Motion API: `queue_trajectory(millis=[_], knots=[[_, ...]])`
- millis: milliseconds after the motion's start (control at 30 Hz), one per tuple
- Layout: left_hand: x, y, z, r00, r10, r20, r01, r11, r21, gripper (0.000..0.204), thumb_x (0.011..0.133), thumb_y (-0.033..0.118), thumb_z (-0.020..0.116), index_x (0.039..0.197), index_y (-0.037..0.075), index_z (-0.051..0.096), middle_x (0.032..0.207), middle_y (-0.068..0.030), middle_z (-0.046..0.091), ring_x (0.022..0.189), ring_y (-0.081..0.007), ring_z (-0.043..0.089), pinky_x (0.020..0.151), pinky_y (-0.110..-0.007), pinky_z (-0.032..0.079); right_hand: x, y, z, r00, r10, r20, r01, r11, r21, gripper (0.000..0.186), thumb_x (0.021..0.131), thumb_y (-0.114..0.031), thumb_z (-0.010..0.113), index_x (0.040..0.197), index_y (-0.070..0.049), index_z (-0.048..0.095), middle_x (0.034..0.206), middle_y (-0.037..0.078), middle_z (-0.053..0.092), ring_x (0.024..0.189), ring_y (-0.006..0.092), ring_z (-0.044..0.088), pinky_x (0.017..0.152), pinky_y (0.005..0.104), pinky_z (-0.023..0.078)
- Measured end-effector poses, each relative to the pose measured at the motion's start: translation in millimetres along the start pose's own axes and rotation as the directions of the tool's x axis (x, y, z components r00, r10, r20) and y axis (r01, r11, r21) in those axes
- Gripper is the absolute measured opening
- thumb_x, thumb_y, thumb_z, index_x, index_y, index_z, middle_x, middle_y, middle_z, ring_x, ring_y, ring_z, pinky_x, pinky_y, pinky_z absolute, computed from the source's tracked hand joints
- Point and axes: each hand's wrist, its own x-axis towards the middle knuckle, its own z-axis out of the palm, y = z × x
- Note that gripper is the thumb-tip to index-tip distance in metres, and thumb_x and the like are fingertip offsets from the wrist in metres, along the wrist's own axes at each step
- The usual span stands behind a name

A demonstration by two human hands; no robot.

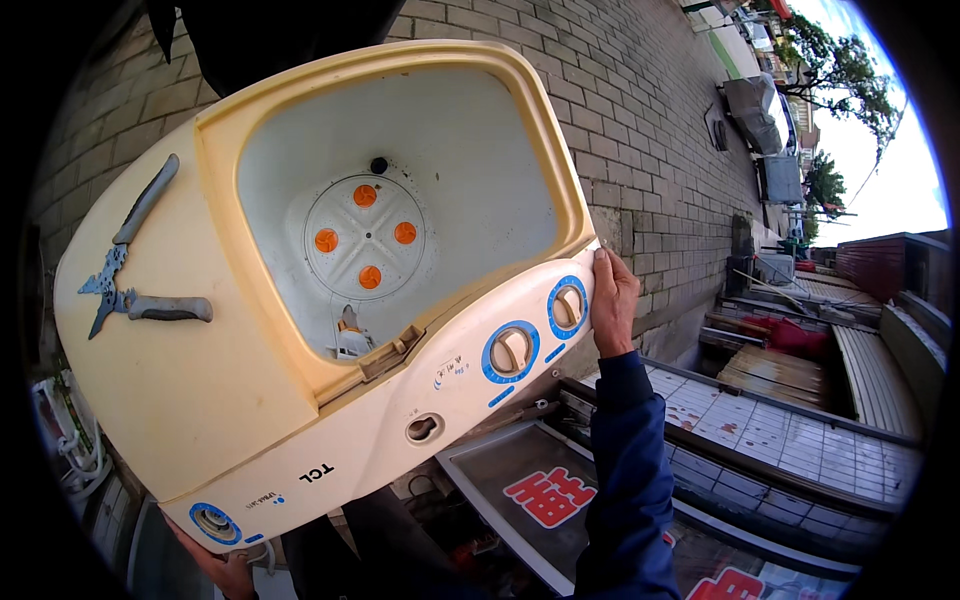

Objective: The person repairs a washing machine by connecting internal wires and testing the electrical system with a multimeter. They then reassemble the control panel, securing it with screws and pliers.

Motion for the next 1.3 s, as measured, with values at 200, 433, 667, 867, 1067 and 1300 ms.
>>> queue_trajectory(millis=[200,433,667,867,1067,1300], knots=[[1.4,21.7,7.0,1.000,-0.002,0.006,0.003,0.987,-0.159,0.117,0.069,0.017,0.066,0.165,0.002,0.002,0.163,-0.0197,0.028,0.145,-0.0308,0.039,0.119,-0.041,0.032,-8.1,5.3,6.1,0.967,-0.093,-0.239,0.091,0.996,-0.020,0.039,0.105,-0.023,0.060,0.126,0.008,0.067,0.110,0.013,0.073,0.095,0.0149,0.068,0.086,0.0263,0.054],[1.4,29.3,7.2,0.998,-0.056,0.011,0.057,0.976,-0.212,0.122,0.060,-0.002,0.062,0.166,0.005,0.002,0.163,-0.0181,0.028,0.144,-0.0309,0.041,0.119,-0.042,0.035,-85.6,-47.9,35.8,0.786,-0.604,0.129,0.598,0.693,-0.402,0.051,0.101,-0.037,0.059,0.133,0.002,0.065,0.146,0.022,0.057,0.140,0.0391,0.049,0.117,0.0474,0.036],[0.6,21.3,6.4,0.998,-0.061,0.014,0.063,0.974,-0.219,0.129,0.062,0.003,0.078,0.165,0.006,0.001,0.166,-0.0193,0.024,0.145,-0.0327,0.041,0.118,-0.043,0.038,-134.1,-130.5,47.5,0.409,-0.386,0.827,0.885,0.390,-0.256,0.113,0.069,-0.075,0.078,0.154,-0.010,0.043,0.160,0.021,0.037,0.151,0.0423,0.031,0.124,0.0596,0.017],[-0.2,17.9,5.8,0.999,-0.053,-0.007,0.051,0.984,-0.172,0.130,0.063,0.008,0.083,0.165,0.005,0.001,0.164,-0.0181,0.027,0.143,-0.0307,0.043,0.117,-0.042,0.040,-135.9,-163.1,73.6,0.256,-0.283,0.924,0.913,0.386,-0.135,0.117,0.051,-0.040,0.097,0.150,-0.006,0.045,0.150,0.020,0.047,0.145,0.0407,0.041,0.121,0.0601,0.028],[1.0,20.3,5.1,0.997,-0.068,0.019,0.071,0.982,-0.175,0.132,0.064,0.013,0.085,0.165,0.006,0.001,0.162,-0.0177,0.029,0.141,-0.0289,0.045,0.115,-0.041,0.043,-130.4,-161.3,77.1,0.166,-0.339,0.926,0.926,0.377,-0.028,0.112,0.048,-0.033,0.096,0.144,-0.003,0.047,0.136,0.018,0.055,0.132,0.0393,0.052,0.117,0.0613,0.033],[-3.1,13.3,5.2,0.994,-0.110,0.000,0.109,0.982,-0.156,0.149,0.060,0.031,0.100,0.165,0.007,-0.003,0.166,-0.0182,0.022,0.143,-0.0311,0.044,0.115,-0.044,0.044,-124.2,-160.5,84.1,0.177,-0.324,0.929,0.895,0.446,-0.014,0.109,0.048,-0.033,0.095,0.143,-0.004,0.051,0.132,0.015,0.057,0.133,0.0359,0.051,0.118,0.0587,0.031]])
